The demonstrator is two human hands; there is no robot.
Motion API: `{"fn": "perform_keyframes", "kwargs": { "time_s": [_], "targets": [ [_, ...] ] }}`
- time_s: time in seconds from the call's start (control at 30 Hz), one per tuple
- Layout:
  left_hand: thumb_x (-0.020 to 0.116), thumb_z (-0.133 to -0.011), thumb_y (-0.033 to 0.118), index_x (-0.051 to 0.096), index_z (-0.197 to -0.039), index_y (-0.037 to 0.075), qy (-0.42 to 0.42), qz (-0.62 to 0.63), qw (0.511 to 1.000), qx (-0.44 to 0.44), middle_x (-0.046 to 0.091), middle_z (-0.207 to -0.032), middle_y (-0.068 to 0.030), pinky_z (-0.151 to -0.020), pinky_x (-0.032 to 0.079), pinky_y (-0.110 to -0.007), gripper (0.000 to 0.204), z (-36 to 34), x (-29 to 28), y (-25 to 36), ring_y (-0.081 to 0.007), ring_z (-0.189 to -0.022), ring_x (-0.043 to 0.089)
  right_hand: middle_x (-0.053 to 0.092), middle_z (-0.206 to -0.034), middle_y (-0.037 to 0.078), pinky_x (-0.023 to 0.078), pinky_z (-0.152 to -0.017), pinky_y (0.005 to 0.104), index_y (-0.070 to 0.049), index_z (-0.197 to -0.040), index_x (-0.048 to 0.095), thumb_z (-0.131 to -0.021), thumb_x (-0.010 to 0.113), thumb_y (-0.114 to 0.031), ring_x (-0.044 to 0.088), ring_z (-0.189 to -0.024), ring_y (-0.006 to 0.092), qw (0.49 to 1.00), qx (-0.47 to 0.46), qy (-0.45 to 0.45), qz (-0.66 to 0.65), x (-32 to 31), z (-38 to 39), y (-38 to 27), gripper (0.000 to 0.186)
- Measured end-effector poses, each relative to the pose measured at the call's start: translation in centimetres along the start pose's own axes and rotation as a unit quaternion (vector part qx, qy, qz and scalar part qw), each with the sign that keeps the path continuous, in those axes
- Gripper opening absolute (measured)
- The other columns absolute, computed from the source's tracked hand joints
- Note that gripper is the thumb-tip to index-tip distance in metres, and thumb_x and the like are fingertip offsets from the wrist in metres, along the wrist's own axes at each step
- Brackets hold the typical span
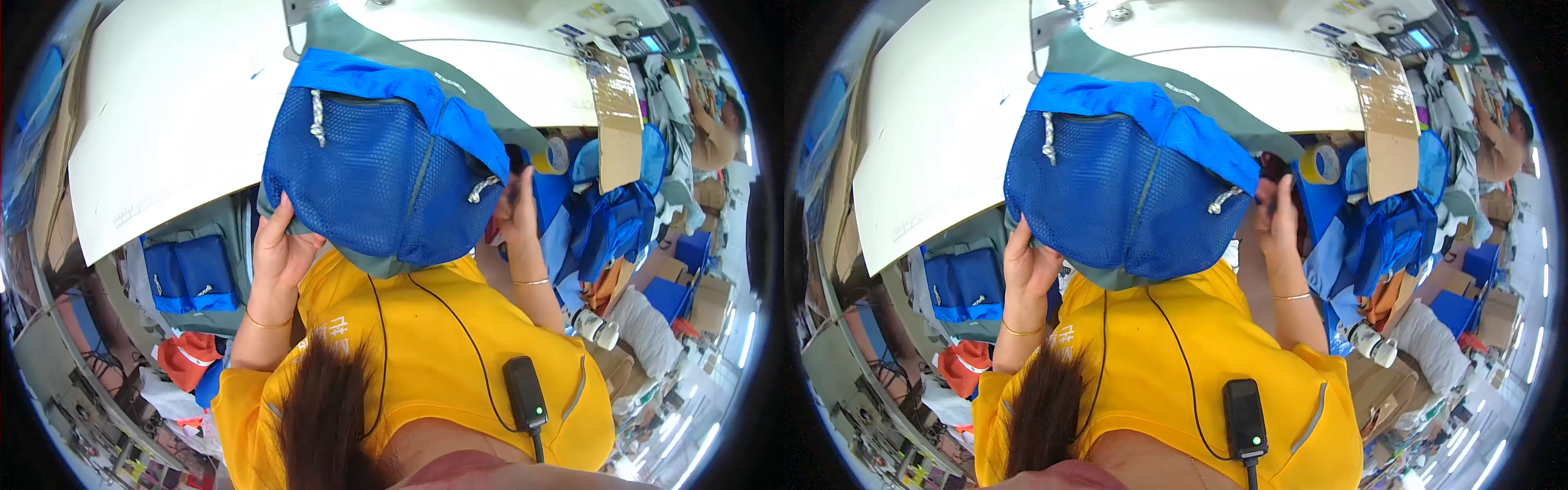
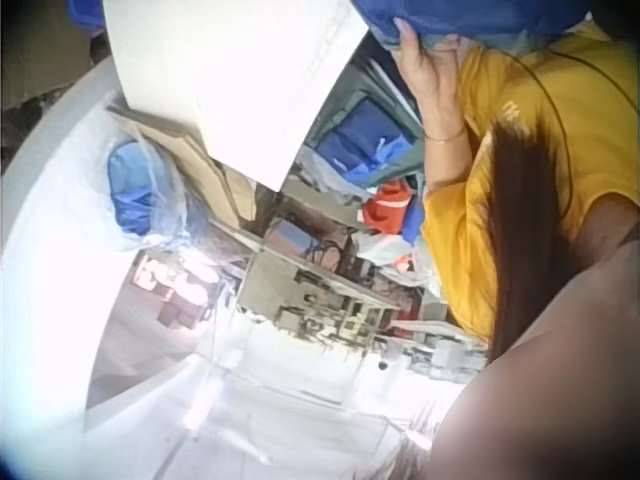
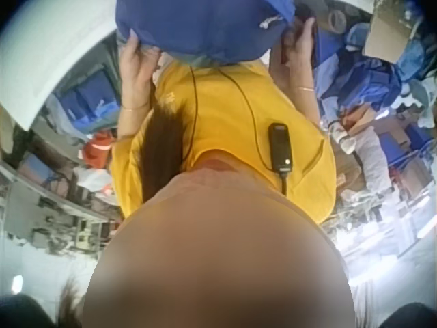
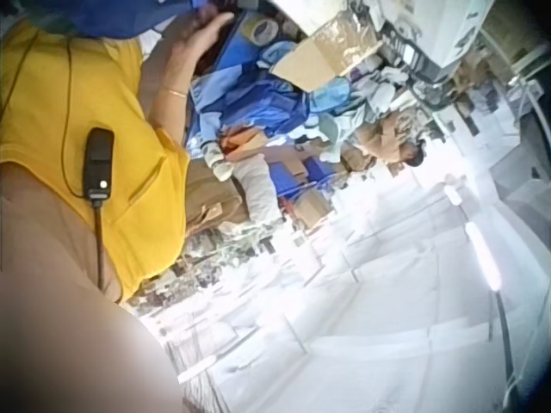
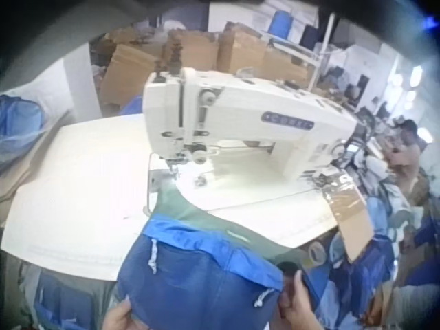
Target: Sewing a blue mesh pocket onto a green fabric panel using an industrial sewing machine.
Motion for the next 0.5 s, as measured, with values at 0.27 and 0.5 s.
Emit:
{"fn": "perform_keyframes", "kwargs": {
  "time_s": [0.27, 0.5],
  "targets": [
    [0.050, -0.106, 0.016, 0.049, -0.146, 0.007, -0.116, -0.048, 0.992, 0.002, 0.061, -0.141, -0.0123, -0.102, 0.053, -0.052, 0.041, 0.4, -2.3, 0.8, -0.0311, -0.127, 0.061, 0.057, -0.083, 0.002, 0.026, -0.045, 0.0196, -0.008, -0.109, 0.065, -0.103, 0.060, -0.016, 0.033, -0.050, 0.0038, 0.912, -0.151, -0.352, -0.145, 5.6, 4.2, -7.0, 0.011],
    [0.052, -0.104, 0.012, 0.048, -0.146, 0.000, -0.137, 0.043, 0.989, -0.015, 0.051, -0.151, -0.0157, -0.121, 0.031, -0.054, 0.045, 1.4, -3.7, -0.7, -0.0320, -0.141, 0.047, 0.065, -0.082, -0.005, 0.024, -0.044, 0.0189, -0.016, -0.101, 0.067, -0.099, 0.066, -0.043, 0.036, -0.049, 0.0030, 0.982, 0.029, -0.168, -0.083, 2.8, -2.9, 0.0, 0.027]
  ]
}}
Point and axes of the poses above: each hand's wrist, its own z-axis away from the middle knuckle, its own x-axis out of the palm, y = z × x, the point moved 4 cm from there along -z, towards the middle knuckle
